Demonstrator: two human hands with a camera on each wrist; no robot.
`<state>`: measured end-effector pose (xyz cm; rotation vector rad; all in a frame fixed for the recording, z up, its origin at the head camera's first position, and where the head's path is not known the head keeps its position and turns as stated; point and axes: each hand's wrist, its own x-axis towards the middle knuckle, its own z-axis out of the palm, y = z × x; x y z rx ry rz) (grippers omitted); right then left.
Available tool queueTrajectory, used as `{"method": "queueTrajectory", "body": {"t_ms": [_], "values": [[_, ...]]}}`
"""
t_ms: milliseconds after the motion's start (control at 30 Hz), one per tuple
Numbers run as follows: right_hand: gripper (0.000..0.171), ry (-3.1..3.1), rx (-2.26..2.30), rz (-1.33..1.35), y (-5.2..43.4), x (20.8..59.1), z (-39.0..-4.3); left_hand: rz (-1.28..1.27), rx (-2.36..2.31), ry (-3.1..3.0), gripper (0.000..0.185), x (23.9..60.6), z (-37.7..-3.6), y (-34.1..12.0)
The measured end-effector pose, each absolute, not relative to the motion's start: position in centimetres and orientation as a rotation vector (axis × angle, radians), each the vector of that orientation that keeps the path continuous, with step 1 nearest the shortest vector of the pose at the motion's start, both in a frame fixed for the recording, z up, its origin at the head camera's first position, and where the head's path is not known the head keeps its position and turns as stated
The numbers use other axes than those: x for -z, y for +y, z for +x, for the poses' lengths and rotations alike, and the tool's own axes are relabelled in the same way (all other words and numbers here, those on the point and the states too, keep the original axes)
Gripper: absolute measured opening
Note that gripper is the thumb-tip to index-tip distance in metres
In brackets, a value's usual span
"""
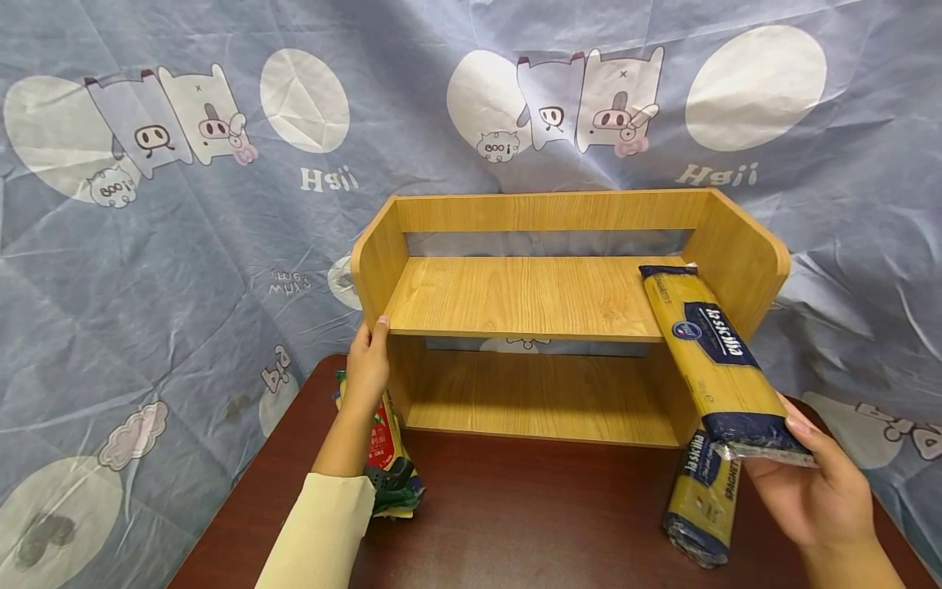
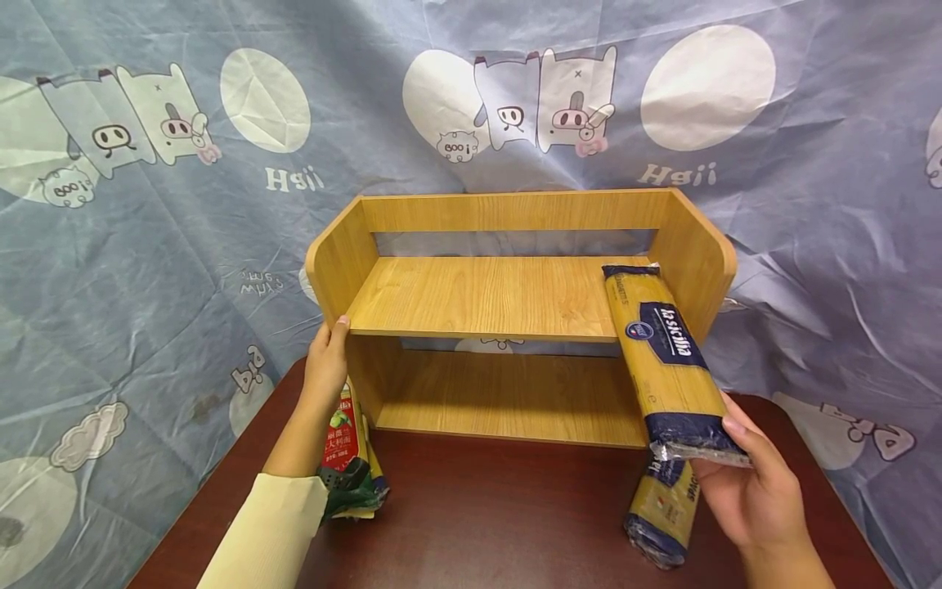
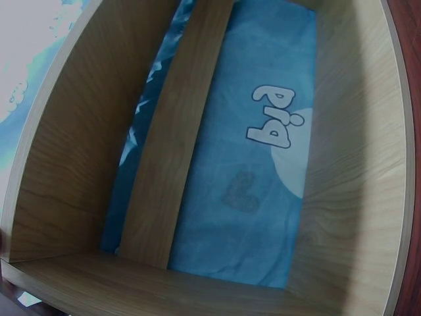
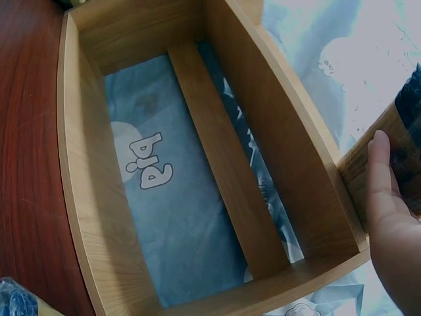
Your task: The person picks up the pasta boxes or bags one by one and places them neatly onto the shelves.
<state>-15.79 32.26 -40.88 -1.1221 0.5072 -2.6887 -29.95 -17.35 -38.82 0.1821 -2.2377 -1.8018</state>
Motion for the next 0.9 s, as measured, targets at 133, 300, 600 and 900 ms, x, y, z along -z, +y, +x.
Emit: {"method": "queueTrajectory", "body": {"t_ms": [133,300,600,900], "values": [[0.080,0.486,2.709,-1.113,32.4,40.7,-16.6,0.186,1.796,-2.237,0.064,38.9,-30.1,-17.3],[0.078,0.449,2.727,-1.095,32.6,40.5,-17.4,0.193,1.805,-2.224,0.063,39.0,-30.1,-17.3],[0.073,0.541,2.772,-1.072,32.8,40.5,-18.1,0.206,1.810,-2.238,0.064,38.8,-29.9,-17.3],[0.060,1.262,2.869,-1.079,32.5,40.7,-16.2,0.191,1.805,-2.235,0.064,38.9,-29.9,-17.3]]}}
